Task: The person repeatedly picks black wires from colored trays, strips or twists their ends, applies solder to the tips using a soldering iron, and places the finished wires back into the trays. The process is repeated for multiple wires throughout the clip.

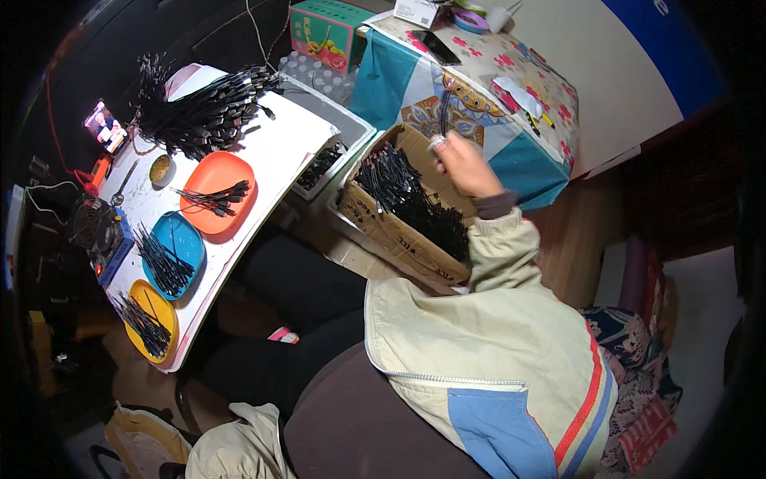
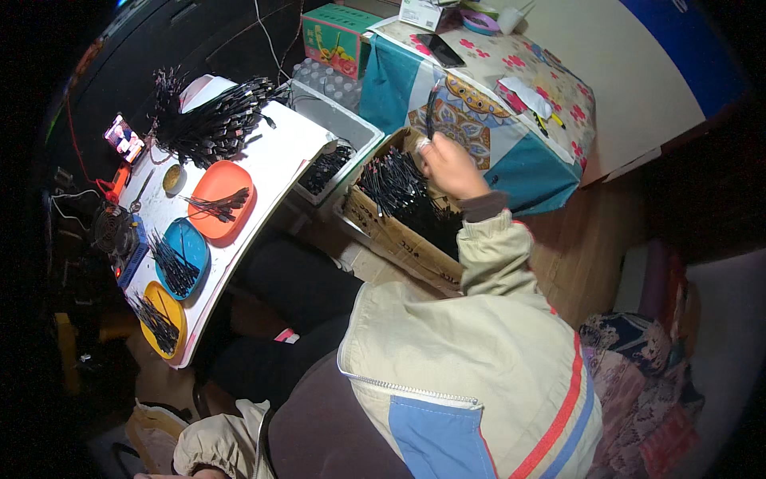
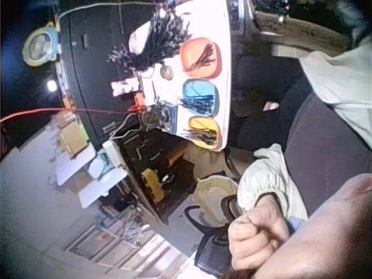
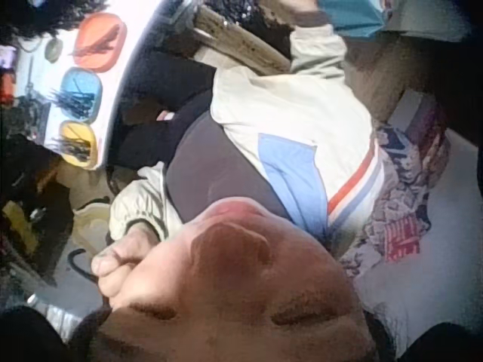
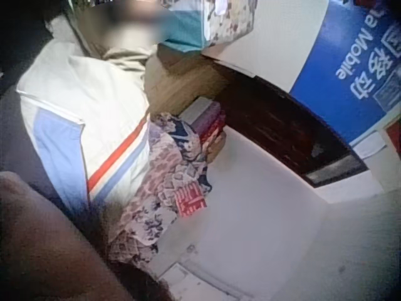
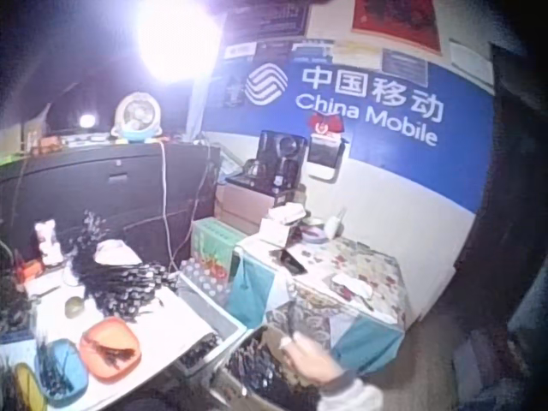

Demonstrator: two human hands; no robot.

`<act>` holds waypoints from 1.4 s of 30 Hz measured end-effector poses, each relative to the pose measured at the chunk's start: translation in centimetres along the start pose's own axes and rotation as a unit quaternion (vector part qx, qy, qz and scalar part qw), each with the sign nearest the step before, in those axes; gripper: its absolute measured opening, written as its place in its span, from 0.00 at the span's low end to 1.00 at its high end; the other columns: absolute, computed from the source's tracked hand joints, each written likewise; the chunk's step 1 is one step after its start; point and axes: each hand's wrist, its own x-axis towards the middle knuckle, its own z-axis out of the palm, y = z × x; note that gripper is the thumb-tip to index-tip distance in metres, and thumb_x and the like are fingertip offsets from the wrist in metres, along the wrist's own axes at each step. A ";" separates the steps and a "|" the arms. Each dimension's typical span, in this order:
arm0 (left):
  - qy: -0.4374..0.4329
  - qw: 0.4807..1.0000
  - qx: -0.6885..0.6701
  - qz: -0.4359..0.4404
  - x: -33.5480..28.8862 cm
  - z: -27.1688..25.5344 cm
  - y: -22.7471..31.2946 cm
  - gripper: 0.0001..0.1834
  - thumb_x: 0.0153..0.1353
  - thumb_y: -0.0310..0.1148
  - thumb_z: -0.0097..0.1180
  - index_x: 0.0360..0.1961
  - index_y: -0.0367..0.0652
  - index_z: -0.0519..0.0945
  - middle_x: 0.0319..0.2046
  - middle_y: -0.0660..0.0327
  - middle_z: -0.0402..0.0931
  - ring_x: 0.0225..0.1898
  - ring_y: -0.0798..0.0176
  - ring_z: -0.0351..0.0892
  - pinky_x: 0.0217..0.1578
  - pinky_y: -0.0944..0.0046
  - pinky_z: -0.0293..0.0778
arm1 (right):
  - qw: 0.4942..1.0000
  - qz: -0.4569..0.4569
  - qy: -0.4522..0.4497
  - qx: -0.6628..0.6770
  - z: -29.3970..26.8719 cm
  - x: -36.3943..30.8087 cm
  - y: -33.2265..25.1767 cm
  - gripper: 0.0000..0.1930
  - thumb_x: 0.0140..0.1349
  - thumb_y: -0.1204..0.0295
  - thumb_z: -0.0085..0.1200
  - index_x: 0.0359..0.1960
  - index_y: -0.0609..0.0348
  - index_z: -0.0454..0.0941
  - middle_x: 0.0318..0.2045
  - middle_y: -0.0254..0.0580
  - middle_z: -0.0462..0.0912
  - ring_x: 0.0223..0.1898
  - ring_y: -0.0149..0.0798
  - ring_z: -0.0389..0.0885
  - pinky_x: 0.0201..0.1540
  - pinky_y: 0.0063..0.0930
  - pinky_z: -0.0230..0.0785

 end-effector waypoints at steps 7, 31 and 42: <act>-0.118 0.990 0.071 0.012 1.0 -1.3 -1.4 0.16 0.48 0.10 0.48 0.25 0.45 0.60 0.23 0.69 0.53 0.21 0.71 0.55 0.19 0.67 0.45 | 0.953 0.098 -0.086 -0.275 11.3 4.3 12.0 0.24 0.67 0.54 0.45 0.29 0.68 0.74 0.29 0.64 0.79 0.36 0.65 0.77 0.39 0.54 0.67; -0.276 0.674 0.604 -0.322 -15.8 -9.1 -27.5 0.07 0.54 0.27 0.54 0.23 0.35 0.79 0.28 0.49 0.78 0.34 0.47 0.79 0.36 0.54 0.75 | 0.929 -0.259 -0.258 -0.061 37.1 4.6 -22.6 0.13 0.59 0.66 0.56 0.31 0.67 0.80 0.23 0.55 0.81 0.26 0.52 0.80 0.31 0.39 0.72; 0.076 0.855 0.290 -0.424 -12.6 -10.0 -24.9 0.06 0.63 0.26 0.57 0.33 0.31 0.78 0.28 0.65 0.76 0.28 0.75 0.72 0.31 0.74 0.69 | 0.949 -0.225 -0.213 -0.059 40.6 6.0 -21.3 0.11 0.55 0.67 0.56 0.26 0.66 0.80 0.27 0.60 0.81 0.33 0.59 0.81 0.39 0.48 0.73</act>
